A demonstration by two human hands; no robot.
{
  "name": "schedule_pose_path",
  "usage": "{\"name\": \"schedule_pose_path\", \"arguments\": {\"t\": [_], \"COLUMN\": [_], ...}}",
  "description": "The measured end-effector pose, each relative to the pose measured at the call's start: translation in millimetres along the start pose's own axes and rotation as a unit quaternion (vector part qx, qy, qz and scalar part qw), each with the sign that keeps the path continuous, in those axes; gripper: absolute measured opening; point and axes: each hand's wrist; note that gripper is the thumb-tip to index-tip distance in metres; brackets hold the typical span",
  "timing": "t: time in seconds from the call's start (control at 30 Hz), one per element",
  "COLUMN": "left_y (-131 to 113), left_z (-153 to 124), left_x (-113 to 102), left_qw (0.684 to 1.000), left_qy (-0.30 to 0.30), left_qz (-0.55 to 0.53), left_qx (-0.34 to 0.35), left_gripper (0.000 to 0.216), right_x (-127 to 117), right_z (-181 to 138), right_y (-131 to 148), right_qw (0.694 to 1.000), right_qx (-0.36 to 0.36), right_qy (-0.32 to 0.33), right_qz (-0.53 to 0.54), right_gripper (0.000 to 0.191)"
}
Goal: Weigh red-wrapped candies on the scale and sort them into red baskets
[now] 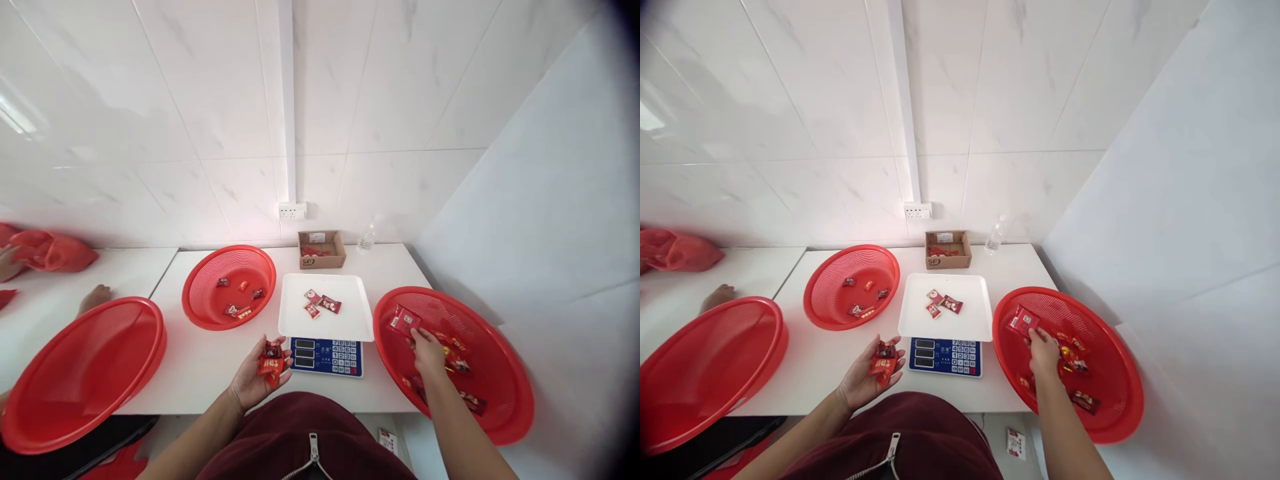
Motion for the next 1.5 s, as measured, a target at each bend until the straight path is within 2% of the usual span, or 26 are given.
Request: {"name": "schedule_pose_path", "arguments": {"t": [0.1, 0.23, 0.33, 0.47, 0.6, 0.67, 0.77, 0.87, 0.93, 1.0, 1.1, 1.17, 1.23, 1.3, 1.4, 1.5], "left_y": [0, -1, 0, 2, 4, 5, 7, 11, 12, 13, 10, 8, 7, 6, 4, 0], "left_z": [0, 2, 0, -4, -2, 1, 7, 13, 15, 15, 13, 11, 9, 7, 4, -2], "left_x": [2, 6, 7, 4, 5, 10, 19, 25, 27, 27, 21, 15, 6, -2, -10, -14], "left_qw": [1.0, 0.999, 0.996, 0.988, 0.966, 0.951, 0.92, 0.896, 0.902, 0.92, 0.943, 0.95, 0.955, 0.96, 0.966, 0.97], "left_qy": [0.007, 0.028, 0.038, 0.016, 0.001, 0.007, 0.034, 0.047, 0.045, 0.029, -0.02, -0.04, -0.043, -0.048, -0.068, -0.07], "left_qz": [0.006, 0.039, 0.075, 0.149, 0.251, 0.302, 0.385, 0.435, 0.422, 0.381, 0.32, 0.298, 0.284, 0.267, 0.241, 0.225], "left_qx": [-0.011, -0.017, -0.024, -0.039, -0.066, -0.066, -0.068, -0.081, -0.082, -0.084, -0.092, -0.086, -0.076, -0.069, -0.064, -0.054], "left_gripper": [0.043, 0.046, 0.044, 0.038, 0.04, 0.036, 0.023, 0.016, 0.019, 0.027, 0.04, 0.041, 0.038, 0.036, 0.03, 0.03], "right_x": [23, 75, 102, 110, 112, 117, 126, 131, 130, 129, 129, 130, 133, 134, 132, 121], "right_z": [-12, -38, -63, -107, -158, -180, -201, -208, -206, -199, -181, -167, -157, -154, -162, -178], "right_y": [20, 52, 60, 53, 49, 53, 61, 64, 57, 46, 32, 30, 34, 40, 45, 38], "right_qw": [0.999, 0.986, 0.976, 0.939, 0.879, 0.85, 0.82, 0.819, 0.838, 0.874, 0.925, 0.932, 0.924, 0.918, 0.92, 0.904], "right_qx": [0.029, 0.045, 0.05, 0.084, 0.144, 0.136, 0.062, -0.016, -0.014, 0.04, 0.184, 0.254, 0.28, 0.287, 0.305, 0.336], "right_qy": [0.025, 0.148, 0.209, 0.309, 0.443, 0.5, 0.558, 0.553, 0.523, 0.471, 0.331, 0.248, 0.211, 0.188, 0.172, 0.247], "right_qz": [0.037, 0.062, -0.012, -0.124, -0.102, -0.093, -0.114, -0.153, -0.154, -0.118, -0.018, 0.07, 0.154, 0.197, 0.175, 0.097], "right_gripper": [0.038, 0.04, 0.042, 0.043, 0.047, 0.048, 0.039, 0.025, 0.023, 0.025, 0.028, 0.024, 0.023, 0.033, 0.053, 0.046]}}
Point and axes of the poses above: each hand's wrist, its own z-axis towards the middle knuckle, its own x-axis out of the palm, y = z × x, and after that the axes turned 13 degrees about z, right-handed
